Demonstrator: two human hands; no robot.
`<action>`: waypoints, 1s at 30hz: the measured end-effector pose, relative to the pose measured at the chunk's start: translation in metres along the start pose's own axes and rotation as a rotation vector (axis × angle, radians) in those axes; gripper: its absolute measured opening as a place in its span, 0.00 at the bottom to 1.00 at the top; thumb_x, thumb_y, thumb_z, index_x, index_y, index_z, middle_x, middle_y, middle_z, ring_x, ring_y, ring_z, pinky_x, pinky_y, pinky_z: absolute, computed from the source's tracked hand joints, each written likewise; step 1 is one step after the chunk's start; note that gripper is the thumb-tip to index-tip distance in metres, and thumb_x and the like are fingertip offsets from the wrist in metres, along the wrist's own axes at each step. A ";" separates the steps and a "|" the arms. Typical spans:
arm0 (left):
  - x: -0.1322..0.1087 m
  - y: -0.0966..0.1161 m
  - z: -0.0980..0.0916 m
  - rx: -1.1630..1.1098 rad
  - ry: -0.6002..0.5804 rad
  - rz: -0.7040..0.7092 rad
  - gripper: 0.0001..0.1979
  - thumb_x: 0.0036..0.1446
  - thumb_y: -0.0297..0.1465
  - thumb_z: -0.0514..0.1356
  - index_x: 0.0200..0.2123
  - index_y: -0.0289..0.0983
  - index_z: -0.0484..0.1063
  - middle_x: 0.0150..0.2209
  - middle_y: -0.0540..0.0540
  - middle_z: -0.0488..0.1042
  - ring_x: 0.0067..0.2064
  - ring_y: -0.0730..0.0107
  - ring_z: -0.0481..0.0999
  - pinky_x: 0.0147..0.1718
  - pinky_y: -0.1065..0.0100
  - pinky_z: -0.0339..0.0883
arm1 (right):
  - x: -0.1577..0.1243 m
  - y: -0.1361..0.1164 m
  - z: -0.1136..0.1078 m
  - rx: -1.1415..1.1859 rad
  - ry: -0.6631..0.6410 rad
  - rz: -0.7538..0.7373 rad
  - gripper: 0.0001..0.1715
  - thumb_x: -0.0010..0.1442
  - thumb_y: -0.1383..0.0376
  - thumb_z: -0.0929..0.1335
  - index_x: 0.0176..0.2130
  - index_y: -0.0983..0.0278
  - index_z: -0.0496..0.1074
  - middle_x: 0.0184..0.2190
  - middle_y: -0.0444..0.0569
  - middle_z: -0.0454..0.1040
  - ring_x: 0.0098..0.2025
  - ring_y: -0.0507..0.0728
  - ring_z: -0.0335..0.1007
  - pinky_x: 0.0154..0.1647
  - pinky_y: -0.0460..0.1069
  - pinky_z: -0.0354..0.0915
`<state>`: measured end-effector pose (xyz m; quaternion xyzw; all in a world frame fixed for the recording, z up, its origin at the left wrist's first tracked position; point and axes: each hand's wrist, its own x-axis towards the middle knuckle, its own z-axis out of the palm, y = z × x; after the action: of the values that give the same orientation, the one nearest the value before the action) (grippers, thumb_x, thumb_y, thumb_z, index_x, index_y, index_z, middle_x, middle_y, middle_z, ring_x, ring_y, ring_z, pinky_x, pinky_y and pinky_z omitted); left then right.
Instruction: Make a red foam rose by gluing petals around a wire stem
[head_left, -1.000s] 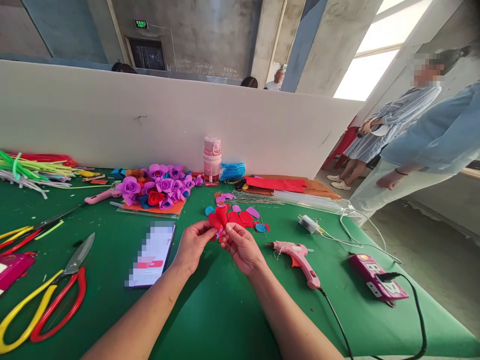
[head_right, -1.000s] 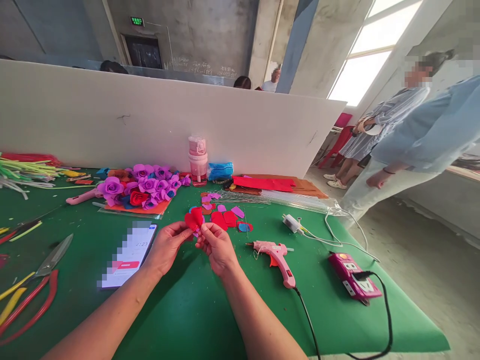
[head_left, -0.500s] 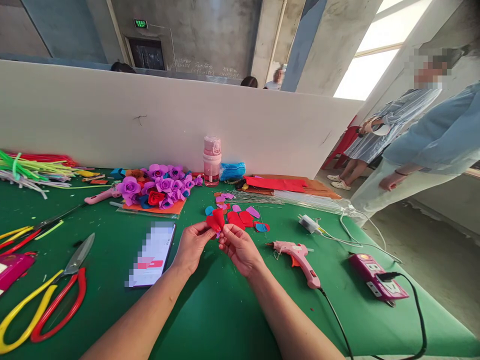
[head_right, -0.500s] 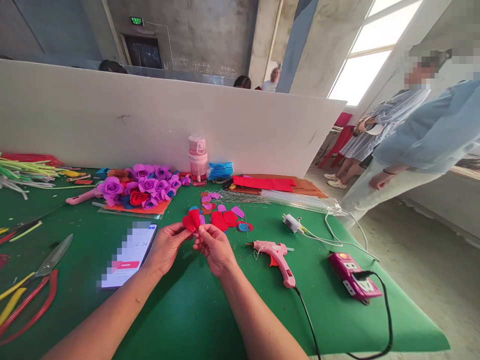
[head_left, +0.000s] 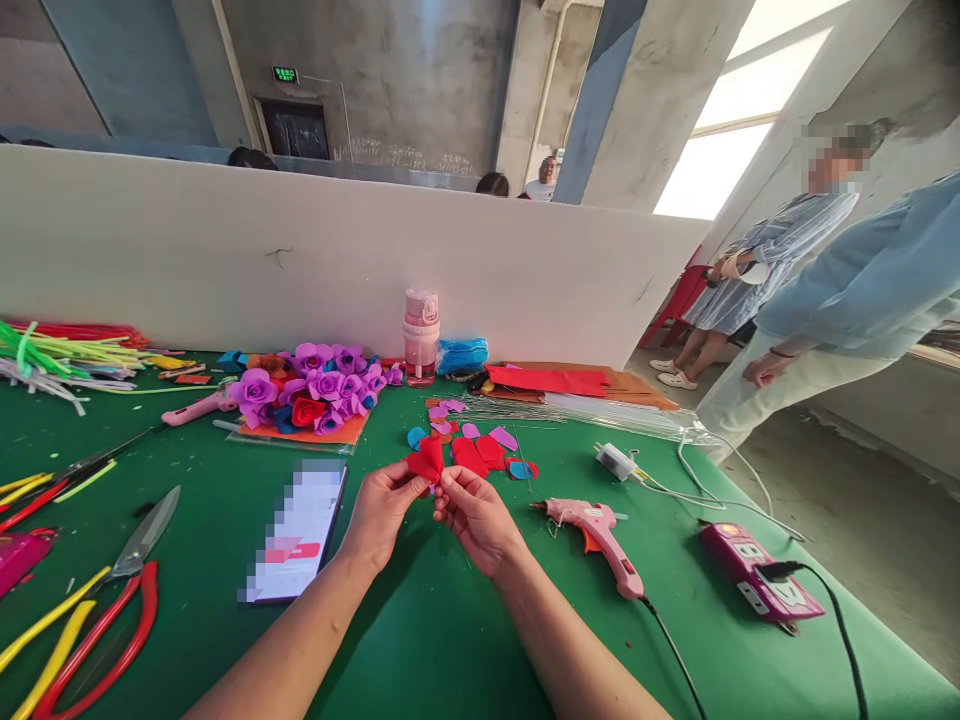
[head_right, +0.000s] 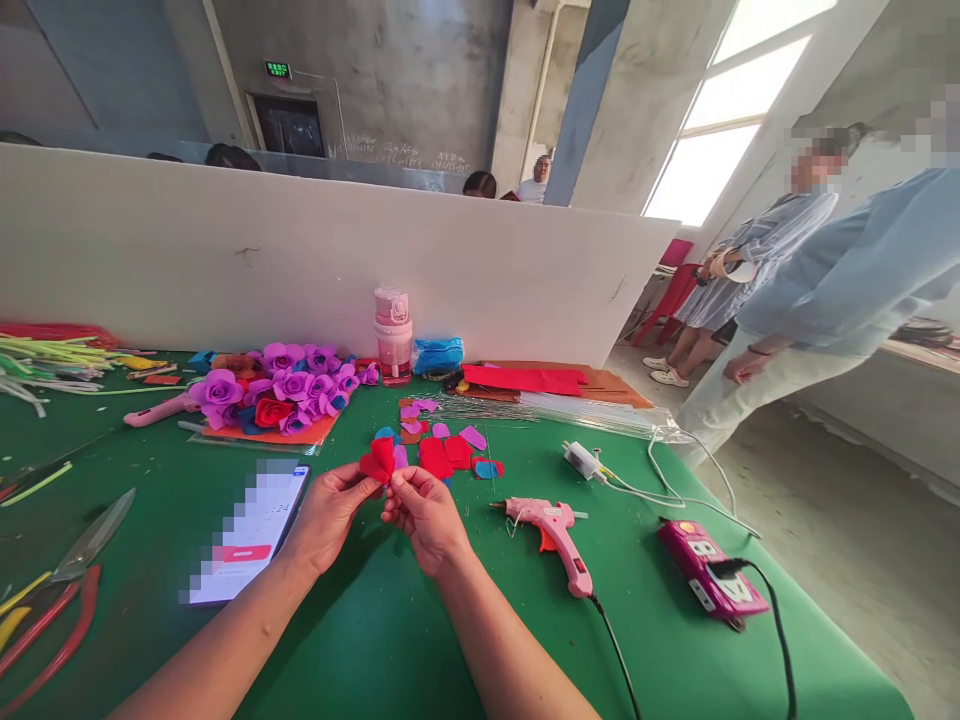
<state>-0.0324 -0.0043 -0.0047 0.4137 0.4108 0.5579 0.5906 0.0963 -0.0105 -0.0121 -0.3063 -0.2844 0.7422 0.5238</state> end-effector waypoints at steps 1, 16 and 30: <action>0.000 0.001 0.000 -0.003 0.000 -0.003 0.14 0.42 0.35 0.70 0.35 0.37 0.81 0.28 0.48 0.78 0.34 0.69 0.71 0.39 0.68 0.64 | 0.000 0.000 0.000 -0.001 0.002 -0.003 0.20 0.41 0.56 0.78 0.28 0.66 0.72 0.20 0.40 0.70 0.20 0.45 0.64 0.24 0.40 0.65; 0.000 0.002 0.000 0.010 0.002 -0.021 0.15 0.41 0.34 0.70 0.36 0.36 0.81 0.29 0.47 0.78 0.33 0.68 0.70 0.35 0.68 0.63 | 0.001 0.001 0.000 -0.055 -0.007 -0.049 0.18 0.44 0.57 0.77 0.27 0.66 0.72 0.21 0.40 0.70 0.21 0.45 0.65 0.25 0.41 0.65; -0.002 0.006 0.003 -0.052 -0.008 -0.063 0.13 0.40 0.33 0.71 0.31 0.34 0.80 0.29 0.46 0.79 0.29 0.71 0.71 0.32 0.68 0.65 | -0.002 -0.003 0.003 -0.124 0.010 -0.079 0.17 0.42 0.58 0.78 0.28 0.65 0.74 0.22 0.42 0.72 0.22 0.47 0.66 0.27 0.43 0.66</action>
<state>-0.0318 -0.0063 0.0019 0.3871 0.4068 0.5480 0.6200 0.0965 -0.0122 -0.0071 -0.3302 -0.3392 0.7003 0.5343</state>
